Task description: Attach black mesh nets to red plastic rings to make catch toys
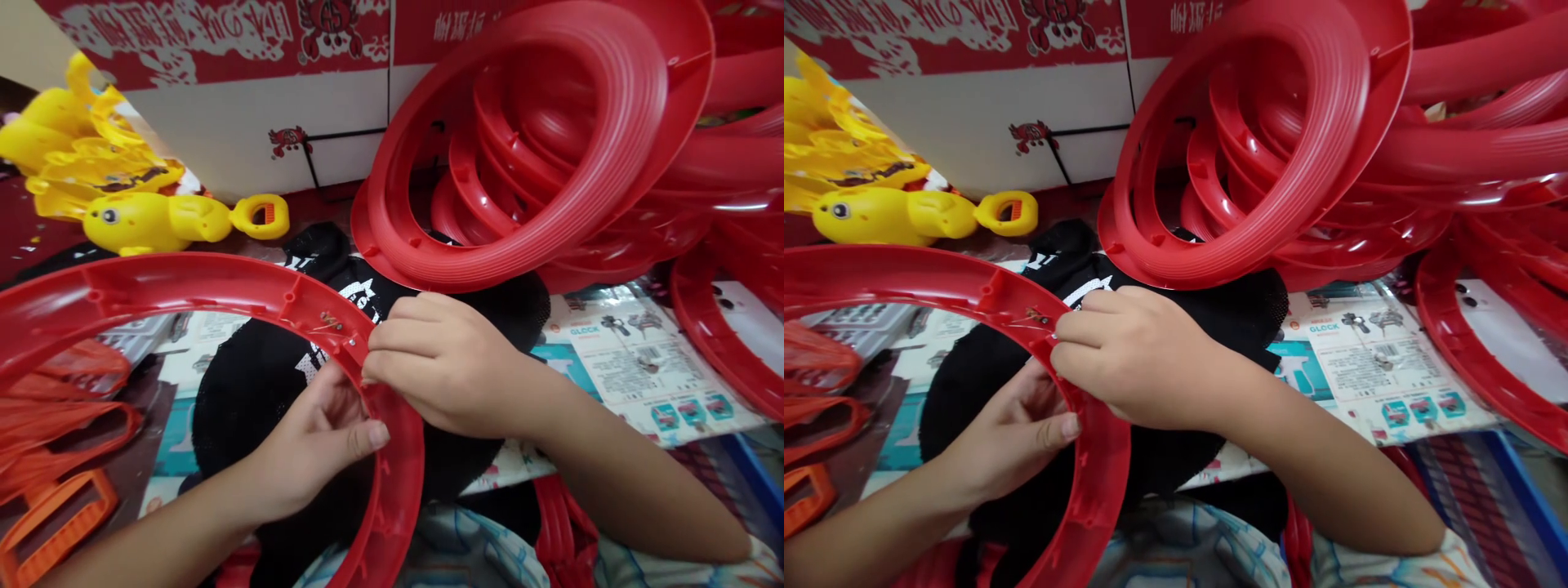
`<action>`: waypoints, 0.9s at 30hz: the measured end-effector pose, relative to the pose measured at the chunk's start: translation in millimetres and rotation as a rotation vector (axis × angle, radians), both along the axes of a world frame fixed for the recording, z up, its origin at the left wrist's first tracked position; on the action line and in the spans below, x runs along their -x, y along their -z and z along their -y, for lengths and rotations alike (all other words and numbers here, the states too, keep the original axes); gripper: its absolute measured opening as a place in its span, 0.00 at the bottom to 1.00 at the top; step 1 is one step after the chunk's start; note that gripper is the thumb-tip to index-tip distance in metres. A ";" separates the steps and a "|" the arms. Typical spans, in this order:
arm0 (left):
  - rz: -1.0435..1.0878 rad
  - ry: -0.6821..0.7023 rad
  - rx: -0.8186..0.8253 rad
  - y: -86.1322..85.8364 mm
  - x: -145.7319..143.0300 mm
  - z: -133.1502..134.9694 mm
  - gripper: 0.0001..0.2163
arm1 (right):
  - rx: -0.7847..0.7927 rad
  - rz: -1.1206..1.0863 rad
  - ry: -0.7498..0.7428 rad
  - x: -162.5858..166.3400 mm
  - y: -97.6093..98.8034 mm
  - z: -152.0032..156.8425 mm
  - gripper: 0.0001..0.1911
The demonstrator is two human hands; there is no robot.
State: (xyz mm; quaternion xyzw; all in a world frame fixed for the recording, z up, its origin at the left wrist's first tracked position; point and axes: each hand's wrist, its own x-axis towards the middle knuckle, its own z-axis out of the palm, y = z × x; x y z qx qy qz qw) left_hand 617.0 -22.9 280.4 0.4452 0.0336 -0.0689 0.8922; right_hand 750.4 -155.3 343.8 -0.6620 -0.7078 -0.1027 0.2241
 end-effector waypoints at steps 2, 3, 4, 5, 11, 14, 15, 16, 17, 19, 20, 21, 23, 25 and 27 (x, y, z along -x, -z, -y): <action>0.010 -0.014 -0.007 -1.0 -1.4 -1.6 0.17 | -0.025 0.035 0.000 1.5 -0.1 -0.4 0.15; 0.014 -0.027 -0.007 -1.9 -2.5 -2.1 0.17 | -0.036 0.056 0.007 2.5 -0.2 -0.5 0.16; 0.016 -0.042 -0.001 -3.0 -3.7 -2.3 0.17 | -0.049 0.076 0.014 3.5 -0.1 -0.5 0.16; 0.015 -0.054 0.010 -4.2 -5.0 -2.3 0.17 | -0.057 0.097 0.021 4.5 0.1 -0.5 0.16; 0.006 -0.072 0.092 -9.3 -10.8 0.3 0.15 | -0.070 0.171 0.050 10.4 5.1 -3.1 0.15; -0.027 -0.101 0.093 -10.9 -11.9 1.0 0.14 | -0.049 0.166 0.084 12.9 9.8 -6.1 0.15; -0.043 -0.112 0.089 -11.4 -12.3 1.1 0.14 | -0.046 0.162 0.087 13.8 11.5 -7.1 0.15; -0.059 -0.120 0.081 -12.0 -12.7 1.2 0.14 | -0.045 0.153 0.093 14.8 13.2 -8.1 0.15; -0.070 -0.130 0.071 -12.5 -13.1 1.3 0.14 | -0.051 0.137 0.105 15.9 14.7 -9.1 0.15; -0.073 -0.162 0.042 -13.2 -13.9 1.3 0.14 | -0.070 0.077 0.146 18.2 16.7 -10.5 0.16; -0.065 -0.177 0.025 -13.5 -14.3 1.2 0.14 | -0.069 0.036 0.162 19.2 17.0 -10.9 0.16; -0.057 -0.189 0.007 -13.7 -14.6 0.8 0.14 | -0.061 -0.011 0.170 20.0 16.8 -11.1 0.15; -0.049 -0.206 -0.025 -14.1 -14.9 -0.6 0.14 | -0.013 -0.111 0.159 21.1 15.2 -10.6 0.13; -0.049 -0.226 -0.048 -14.4 -15.3 -2.5 0.15 | 0.045 -0.206 0.141 21.7 12.8 -9.6 0.11; -0.051 -0.263 -0.075 -14.1 -15.7 -4.6 0.15 | 0.088 -0.287 0.131 21.8 10.5 -8.6 0.10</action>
